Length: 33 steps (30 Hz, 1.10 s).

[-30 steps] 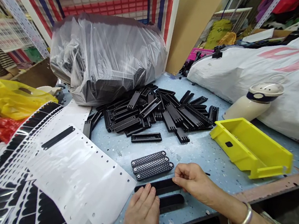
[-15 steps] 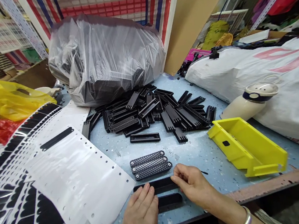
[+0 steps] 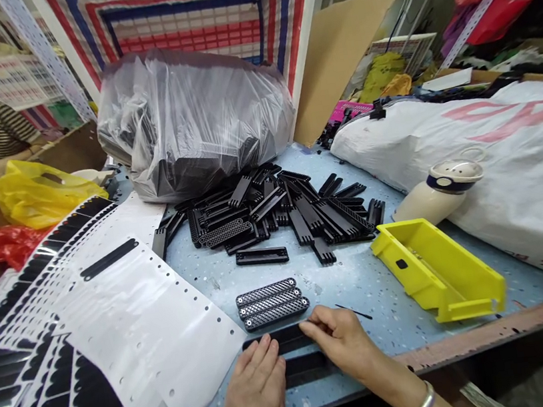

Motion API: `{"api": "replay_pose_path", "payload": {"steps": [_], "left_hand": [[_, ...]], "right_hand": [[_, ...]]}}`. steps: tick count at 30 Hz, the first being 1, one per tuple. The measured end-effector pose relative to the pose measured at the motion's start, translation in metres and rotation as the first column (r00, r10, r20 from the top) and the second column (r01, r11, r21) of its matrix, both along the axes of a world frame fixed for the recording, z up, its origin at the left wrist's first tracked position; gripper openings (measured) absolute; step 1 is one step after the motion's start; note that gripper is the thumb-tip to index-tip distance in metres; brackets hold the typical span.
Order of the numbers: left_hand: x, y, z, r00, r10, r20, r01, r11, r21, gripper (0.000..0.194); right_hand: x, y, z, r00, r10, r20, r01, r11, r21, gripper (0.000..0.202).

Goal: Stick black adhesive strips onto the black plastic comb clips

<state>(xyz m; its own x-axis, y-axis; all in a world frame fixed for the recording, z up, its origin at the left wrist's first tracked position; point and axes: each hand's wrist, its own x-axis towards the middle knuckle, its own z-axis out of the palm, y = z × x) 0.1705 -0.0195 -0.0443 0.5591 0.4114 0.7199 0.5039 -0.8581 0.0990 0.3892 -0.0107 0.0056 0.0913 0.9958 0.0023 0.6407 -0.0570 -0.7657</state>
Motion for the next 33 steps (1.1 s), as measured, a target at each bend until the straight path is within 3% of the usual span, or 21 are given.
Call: {"api": "replay_pose_path", "payload": {"steps": [4, 8, 11, 14, 18, 22, 26, 30, 33], "left_hand": [[0.005, 0.000, 0.001, 0.998, 0.020, 0.064, -0.020, 1.000, -0.006, 0.034], [0.031, -0.005, 0.001, 0.974, 0.069, 0.217, -0.061, 0.997, -0.043, 0.034], [0.053, -0.010, 0.008, 0.986, 0.046, 0.159, -0.022, 0.989, -0.149, 0.039], [0.059, -0.011, 0.016, 0.992, 0.059, 0.114, -0.029, 0.967, -0.253, 0.046], [0.033, -0.005, 0.022, 0.994, 0.058, 0.097, -0.032, 0.968, -0.247, 0.041], [-0.009, 0.003, 0.037, 0.969, 0.244, 0.027, -0.237, 0.960, -0.152, 0.035], [-0.040, 0.002, 0.049, 0.963, 0.260, 0.064, -0.255, 0.964, -0.082, 0.038], [-0.045, -0.001, 0.040, 0.970, 0.243, -0.024, -0.243, 0.951, -0.190, 0.062], [-0.034, 0.001, 0.032, 0.978, 0.208, -0.020, -0.203, 0.921, -0.333, 0.055]], "right_hand": [[0.001, 0.004, -0.004, 1.000, 0.007, 0.010, -0.007, 1.000, 0.024, 0.047], [0.001, 0.006, -0.005, 1.000, 0.011, 0.027, -0.012, 0.998, 0.054, 0.050], [0.001, 0.006, -0.004, 0.999, 0.020, 0.037, -0.023, 0.997, 0.075, 0.053], [0.003, 0.007, -0.005, 0.998, 0.036, 0.055, -0.041, 0.996, 0.075, 0.054], [0.005, 0.009, -0.007, 0.996, 0.050, 0.076, -0.054, 0.997, 0.058, 0.054], [0.006, 0.010, -0.010, 0.996, 0.039, 0.082, -0.043, 0.998, 0.052, 0.052], [0.006, 0.012, -0.011, 0.995, 0.053, 0.088, -0.058, 0.997, 0.045, 0.047], [0.008, 0.015, -0.005, 0.987, 0.119, 0.105, -0.125, 0.991, 0.050, 0.036], [0.009, 0.013, 0.000, 0.975, 0.174, 0.139, -0.184, 0.981, 0.057, 0.035]]}}
